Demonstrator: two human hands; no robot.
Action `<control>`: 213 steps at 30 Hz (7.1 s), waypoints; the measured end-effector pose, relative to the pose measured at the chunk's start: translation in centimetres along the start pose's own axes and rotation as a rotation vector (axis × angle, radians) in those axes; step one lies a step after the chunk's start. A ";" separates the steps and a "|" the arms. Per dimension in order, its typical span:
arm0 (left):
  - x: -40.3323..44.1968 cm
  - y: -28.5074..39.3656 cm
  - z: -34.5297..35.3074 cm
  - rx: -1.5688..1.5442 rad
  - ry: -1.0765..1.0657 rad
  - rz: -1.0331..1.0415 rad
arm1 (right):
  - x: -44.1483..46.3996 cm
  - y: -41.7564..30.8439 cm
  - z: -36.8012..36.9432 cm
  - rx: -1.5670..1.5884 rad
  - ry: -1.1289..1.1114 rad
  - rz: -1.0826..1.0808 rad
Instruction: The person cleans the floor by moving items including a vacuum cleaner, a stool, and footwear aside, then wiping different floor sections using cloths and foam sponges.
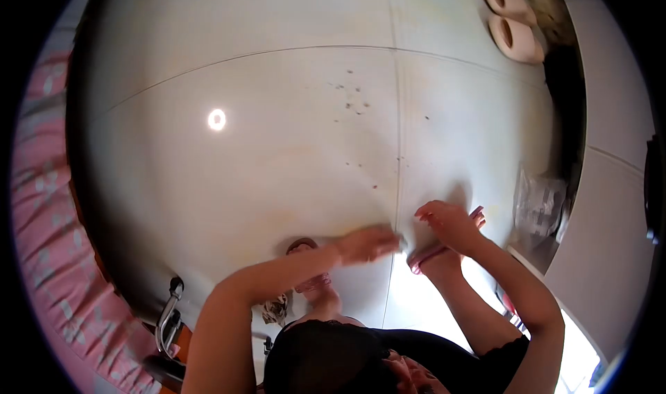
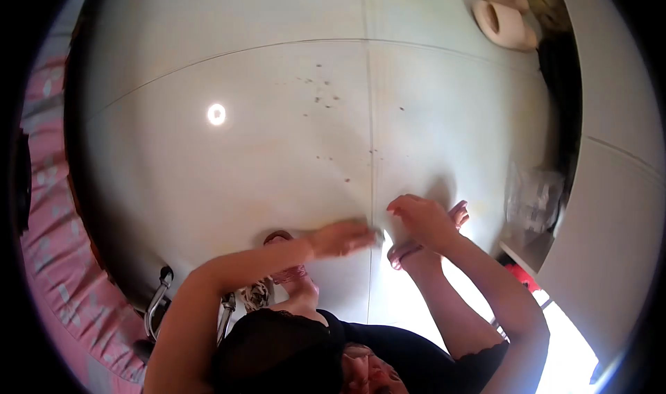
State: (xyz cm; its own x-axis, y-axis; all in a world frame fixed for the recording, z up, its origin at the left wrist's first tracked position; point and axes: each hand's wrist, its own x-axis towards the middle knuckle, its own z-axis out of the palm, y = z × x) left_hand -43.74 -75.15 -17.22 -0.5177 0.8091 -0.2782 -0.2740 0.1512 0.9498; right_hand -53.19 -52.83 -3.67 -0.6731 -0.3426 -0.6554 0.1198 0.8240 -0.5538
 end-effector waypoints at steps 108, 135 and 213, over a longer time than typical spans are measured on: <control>26.5 14.2 -0.8 0.960 -0.057 0.384 | -4.5 14.8 6.6 0.317 0.806 -0.208; 26.6 24.8 -11.6 1.082 -0.758 -0.010 | -11.7 27.9 8.3 0.792 1.618 1.038; 54.8 33.7 -31.0 1.870 -0.047 -0.058 | 10.7 35.4 -22.8 -0.149 1.401 0.654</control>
State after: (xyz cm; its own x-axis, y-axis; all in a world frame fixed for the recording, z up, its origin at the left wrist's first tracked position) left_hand -106.49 -43.34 -4.94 -0.5128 0.7887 -0.3391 0.8567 0.4956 -0.1427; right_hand -72.78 -17.02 -18.63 -0.6644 0.6929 0.2802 0.6409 0.7210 -0.2633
